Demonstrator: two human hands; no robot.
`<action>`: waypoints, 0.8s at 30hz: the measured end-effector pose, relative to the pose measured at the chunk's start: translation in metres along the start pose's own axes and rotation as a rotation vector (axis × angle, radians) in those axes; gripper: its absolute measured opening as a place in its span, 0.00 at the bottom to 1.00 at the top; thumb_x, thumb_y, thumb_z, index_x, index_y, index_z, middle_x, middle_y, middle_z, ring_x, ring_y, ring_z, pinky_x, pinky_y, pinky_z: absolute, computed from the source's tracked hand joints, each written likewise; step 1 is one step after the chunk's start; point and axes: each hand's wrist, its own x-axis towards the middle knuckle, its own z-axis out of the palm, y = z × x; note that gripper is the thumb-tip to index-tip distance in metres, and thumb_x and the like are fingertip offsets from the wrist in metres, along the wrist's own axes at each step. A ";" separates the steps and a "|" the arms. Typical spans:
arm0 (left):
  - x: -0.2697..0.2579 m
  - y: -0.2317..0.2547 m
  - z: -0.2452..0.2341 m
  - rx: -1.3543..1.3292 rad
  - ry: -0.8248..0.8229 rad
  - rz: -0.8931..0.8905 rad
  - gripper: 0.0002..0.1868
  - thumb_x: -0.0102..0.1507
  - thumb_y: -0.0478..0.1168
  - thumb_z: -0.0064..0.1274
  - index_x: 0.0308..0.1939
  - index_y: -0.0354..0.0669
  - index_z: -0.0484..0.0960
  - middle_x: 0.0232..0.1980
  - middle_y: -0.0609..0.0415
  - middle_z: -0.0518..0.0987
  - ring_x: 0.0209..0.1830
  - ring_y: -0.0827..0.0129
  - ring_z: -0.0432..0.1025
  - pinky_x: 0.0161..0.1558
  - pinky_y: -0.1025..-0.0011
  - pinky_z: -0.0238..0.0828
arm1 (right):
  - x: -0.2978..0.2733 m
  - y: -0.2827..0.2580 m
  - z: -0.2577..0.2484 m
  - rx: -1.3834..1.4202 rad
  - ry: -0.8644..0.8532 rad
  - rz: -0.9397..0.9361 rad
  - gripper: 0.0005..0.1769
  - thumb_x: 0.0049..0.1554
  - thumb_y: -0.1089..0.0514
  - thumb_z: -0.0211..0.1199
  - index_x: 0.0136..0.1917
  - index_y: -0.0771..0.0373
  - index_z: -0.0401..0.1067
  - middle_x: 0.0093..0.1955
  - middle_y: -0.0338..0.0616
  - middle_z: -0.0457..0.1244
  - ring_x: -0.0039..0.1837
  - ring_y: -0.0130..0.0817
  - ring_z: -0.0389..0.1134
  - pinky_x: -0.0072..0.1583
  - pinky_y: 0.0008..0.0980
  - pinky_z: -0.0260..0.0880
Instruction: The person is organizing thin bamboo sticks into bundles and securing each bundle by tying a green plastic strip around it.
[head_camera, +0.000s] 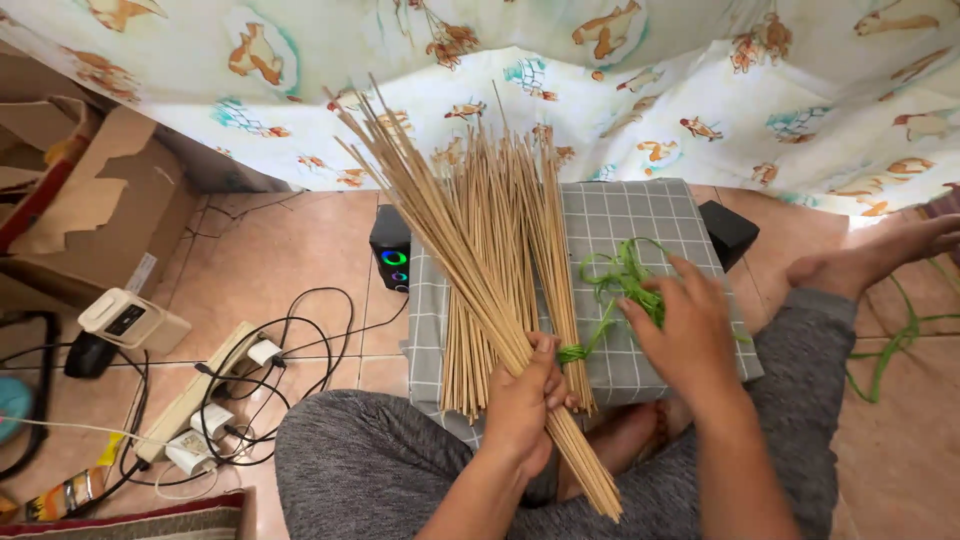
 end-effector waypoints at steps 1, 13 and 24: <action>0.002 -0.001 0.001 0.000 0.001 0.005 0.05 0.71 0.38 0.50 0.46 0.40 0.75 0.21 0.61 0.57 0.17 0.77 0.53 0.25 0.74 0.60 | -0.008 -0.011 -0.011 0.004 0.001 -0.004 0.21 0.54 0.47 0.67 0.51 0.67 0.77 0.74 0.59 0.59 0.71 0.61 0.59 0.69 0.53 0.59; -0.001 0.004 0.015 0.093 0.016 0.035 0.20 0.68 0.36 0.51 0.65 0.40 0.76 0.28 0.52 0.70 0.22 0.70 0.65 0.27 0.73 0.67 | -0.136 -0.053 0.036 1.163 -0.513 0.228 0.56 0.47 0.74 0.57 0.83 0.63 0.35 0.86 0.49 0.43 0.84 0.38 0.47 0.75 0.35 0.51; 0.008 0.033 -0.011 0.309 -0.058 0.131 0.21 0.68 0.32 0.45 0.66 0.45 0.72 0.26 0.54 0.68 0.22 0.70 0.63 0.27 0.73 0.63 | -0.113 -0.086 0.020 1.328 -0.742 0.433 0.58 0.54 0.65 0.66 0.85 0.44 0.34 0.52 0.55 0.71 0.31 0.30 0.65 0.31 0.25 0.62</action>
